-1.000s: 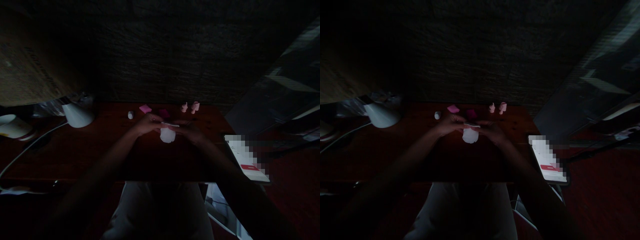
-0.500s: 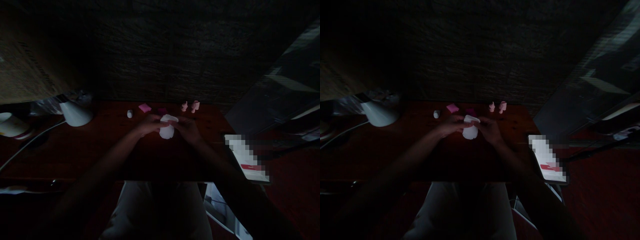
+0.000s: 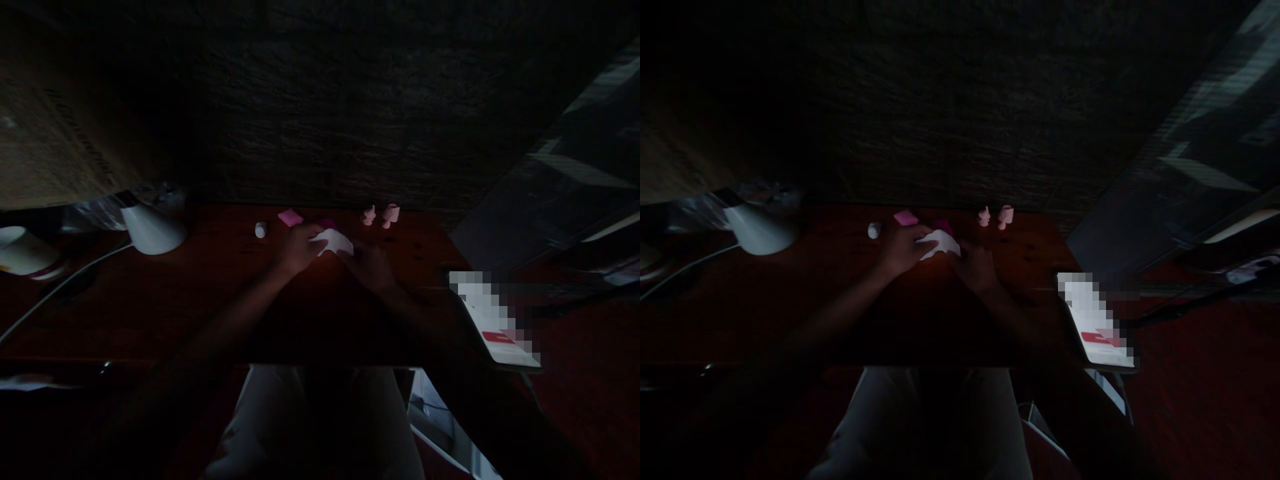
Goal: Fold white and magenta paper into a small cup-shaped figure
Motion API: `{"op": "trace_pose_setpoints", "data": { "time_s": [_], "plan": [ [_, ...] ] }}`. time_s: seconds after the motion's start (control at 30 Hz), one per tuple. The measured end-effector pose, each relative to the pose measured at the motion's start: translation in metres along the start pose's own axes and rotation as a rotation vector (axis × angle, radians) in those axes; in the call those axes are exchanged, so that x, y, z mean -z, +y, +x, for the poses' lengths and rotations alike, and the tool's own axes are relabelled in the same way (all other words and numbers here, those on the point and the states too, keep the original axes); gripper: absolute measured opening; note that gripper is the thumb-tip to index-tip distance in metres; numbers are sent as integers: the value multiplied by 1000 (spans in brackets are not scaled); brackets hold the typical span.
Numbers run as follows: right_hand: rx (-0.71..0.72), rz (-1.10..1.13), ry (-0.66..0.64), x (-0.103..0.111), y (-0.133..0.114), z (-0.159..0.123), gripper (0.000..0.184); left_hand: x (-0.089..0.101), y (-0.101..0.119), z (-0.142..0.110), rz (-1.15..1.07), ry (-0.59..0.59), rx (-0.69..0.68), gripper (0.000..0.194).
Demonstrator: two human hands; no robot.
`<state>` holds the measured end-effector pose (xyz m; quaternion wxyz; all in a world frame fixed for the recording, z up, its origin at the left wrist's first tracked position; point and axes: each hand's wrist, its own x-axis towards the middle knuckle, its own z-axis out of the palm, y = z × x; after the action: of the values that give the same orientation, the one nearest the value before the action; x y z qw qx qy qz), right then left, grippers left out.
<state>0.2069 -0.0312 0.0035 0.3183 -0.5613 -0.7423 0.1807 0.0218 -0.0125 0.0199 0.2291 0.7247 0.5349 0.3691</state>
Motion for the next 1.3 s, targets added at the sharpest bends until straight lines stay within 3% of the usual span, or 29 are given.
{"op": "trace_pose_setpoints", "data": {
  "time_s": [0.37, 0.5, 0.77, 1.0, 1.3],
  "plan": [
    [30, -74, -4, -8, -3, 3, 26, -16, -16, 4, -21, 70, 5, 14],
    [-2, -118, 5, -10, -6, 2, 33, -17, -16, 5, -37, 40, 44, 16],
    [-32, -165, -15, -12, -7, 4, 25, -18, -14, 6, 126, 12, 12, 26],
    [-46, -197, 42, -13, -3, 5, 26, -13, -17, 1, 61, 9, -60, 47],
    [-55, -195, 15, -13, -2, 6, 27, -5, -11, -1, 203, -48, 13, 40]
  ]
}}
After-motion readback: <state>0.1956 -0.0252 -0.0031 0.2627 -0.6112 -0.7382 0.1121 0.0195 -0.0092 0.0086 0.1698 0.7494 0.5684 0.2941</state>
